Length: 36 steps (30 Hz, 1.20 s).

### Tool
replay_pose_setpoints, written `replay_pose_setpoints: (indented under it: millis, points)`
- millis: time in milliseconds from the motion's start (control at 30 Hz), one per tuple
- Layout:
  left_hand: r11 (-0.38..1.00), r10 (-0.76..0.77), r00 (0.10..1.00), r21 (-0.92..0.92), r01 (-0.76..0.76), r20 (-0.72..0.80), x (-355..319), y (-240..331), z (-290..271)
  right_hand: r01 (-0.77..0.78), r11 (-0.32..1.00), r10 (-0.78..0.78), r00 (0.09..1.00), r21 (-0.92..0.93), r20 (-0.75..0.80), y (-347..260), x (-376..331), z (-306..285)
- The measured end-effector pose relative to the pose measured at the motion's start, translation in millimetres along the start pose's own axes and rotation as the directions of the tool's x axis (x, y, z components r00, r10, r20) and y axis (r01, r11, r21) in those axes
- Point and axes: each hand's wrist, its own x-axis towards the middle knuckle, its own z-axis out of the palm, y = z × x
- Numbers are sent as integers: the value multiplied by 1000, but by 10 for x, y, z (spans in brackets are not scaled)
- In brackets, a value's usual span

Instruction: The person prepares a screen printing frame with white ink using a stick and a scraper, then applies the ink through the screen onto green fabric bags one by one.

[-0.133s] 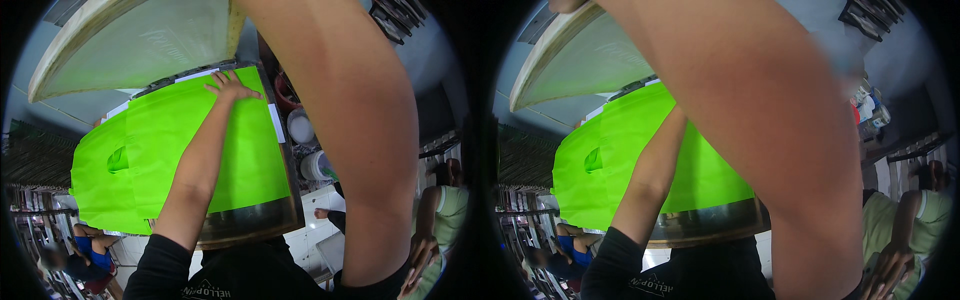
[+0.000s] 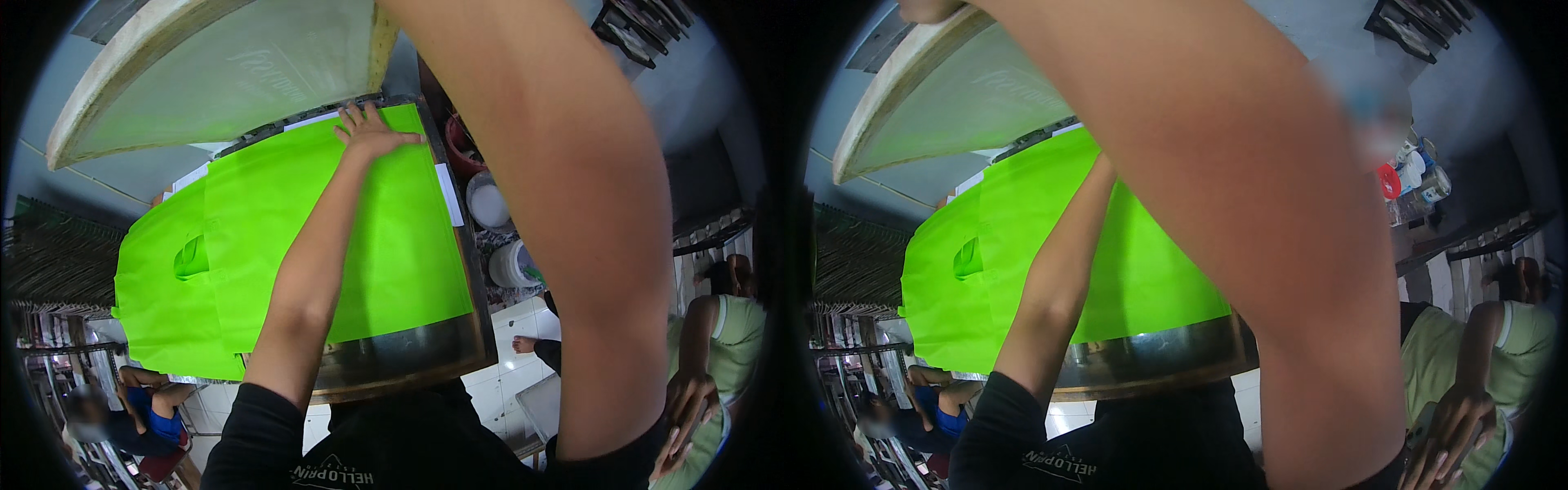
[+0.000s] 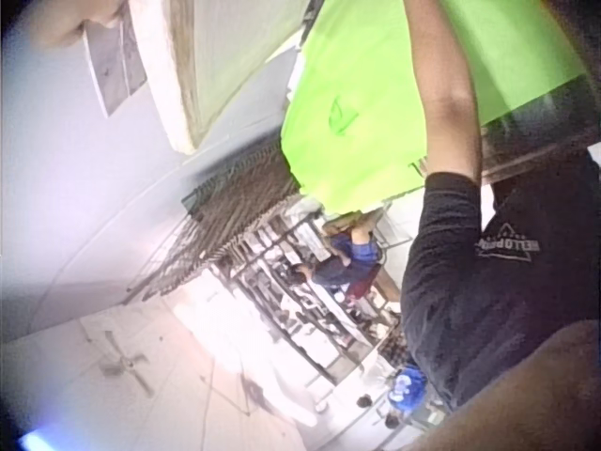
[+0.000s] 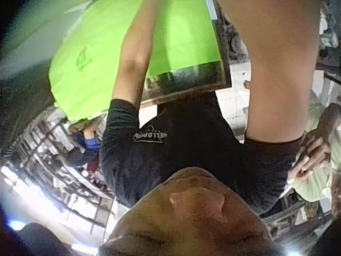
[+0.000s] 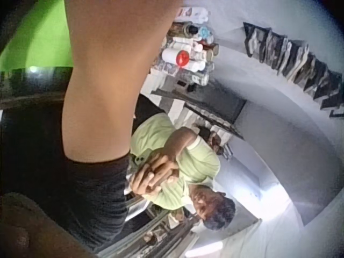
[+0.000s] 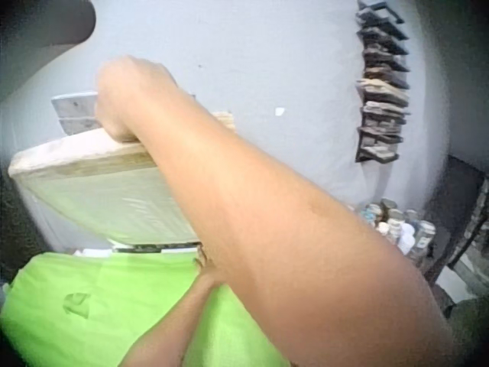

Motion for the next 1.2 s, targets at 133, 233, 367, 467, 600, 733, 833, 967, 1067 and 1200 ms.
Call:
replay_pose_setpoints:
  millis: [133, 233, 367, 467, 600, 733, 833, 967, 1067, 1200]
  points:
    - [660, 274, 932, -658, -363, -239, -756, -299, -599, 19, 999, -17, 998, 30, -63, -104, -157, 39]
    - [252, 333, 820, -794, -554, -466, -1854, -523, -1318, -36, 999, 35, 999, 39, 18, -159, -488, -112]
    - [-122, 215, 803, -831, -543, -556, -2938, -1247, -1794, -3, 999, 1, 999, 42, 43, -752, -1108, 30]
    - [324, -31, 965, -916, -236, -259, -3566, -1518, -1425, -24, 970, 54, 992, 242, -115, -1098, -1825, 114]
    - [-25, -81, 976, -980, 200, 201, -4056, -1872, -675, -180, 879, 176, 983, 442, 51, -1234, -2309, 190]
    - [-204, -108, 944, -936, 287, 312, -4117, -2033, -193, -309, 810, 214, 947, 499, 240, -1396, -2687, 387]
    - [-296, -98, 924, -897, 328, 370, -4075, -2061, -119, -254, 830, 119, 950, 496, 287, -1551, -3003, 602]
    - [-301, -93, 905, -878, 372, 416, -4053, -2034, -226, -134, 888, -61, 914, 439, 400, -1699, -3230, 803]
    - [-305, -106, 899, -875, 377, 424, -4059, -2045, -228, -94, 908, -88, 911, 409, 404, -1786, -3360, 932]
    - [-318, -134, 898, -876, 362, 420, -4066, -2023, -249, -60, 914, -95, 930, 402, 355, -1665, -3184, 1063]
